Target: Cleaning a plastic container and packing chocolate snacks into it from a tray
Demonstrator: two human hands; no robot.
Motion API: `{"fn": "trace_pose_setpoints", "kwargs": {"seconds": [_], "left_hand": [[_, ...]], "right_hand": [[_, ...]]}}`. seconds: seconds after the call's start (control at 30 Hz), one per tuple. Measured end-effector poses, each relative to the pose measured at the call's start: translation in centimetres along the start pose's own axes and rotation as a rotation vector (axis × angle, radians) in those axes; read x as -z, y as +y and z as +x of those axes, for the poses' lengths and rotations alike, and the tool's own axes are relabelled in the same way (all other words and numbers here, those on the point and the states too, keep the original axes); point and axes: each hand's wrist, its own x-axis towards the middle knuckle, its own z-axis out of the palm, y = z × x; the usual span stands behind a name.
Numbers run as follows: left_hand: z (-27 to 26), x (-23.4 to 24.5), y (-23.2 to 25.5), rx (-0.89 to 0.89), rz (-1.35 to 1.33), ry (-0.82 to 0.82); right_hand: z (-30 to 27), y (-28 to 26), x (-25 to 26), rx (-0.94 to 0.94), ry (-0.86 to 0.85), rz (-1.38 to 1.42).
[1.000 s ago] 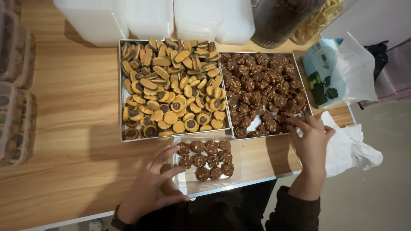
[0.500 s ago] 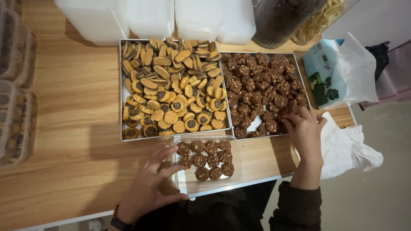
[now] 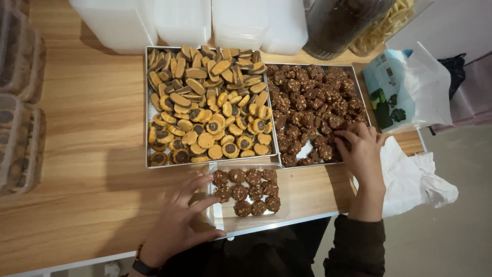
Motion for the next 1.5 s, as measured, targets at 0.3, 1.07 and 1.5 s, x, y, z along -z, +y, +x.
{"fn": "trace_pose_setpoints", "kwargs": {"seconds": [0.3,1.07,1.5], "left_hand": [[0.5,0.6,0.6,-0.037,-0.039,0.068],[0.6,1.1,1.3,-0.029,0.013,0.053],[0.8,1.6,1.5,-0.098,0.013,0.055]], "right_hand": [[-0.2,-0.2,1.3,-0.094,-0.206,0.098],[-1.0,-17.7,10.0,0.179,-0.139,0.920],[-2.6,-24.2,5.8,0.287,-0.417,0.843]]}}
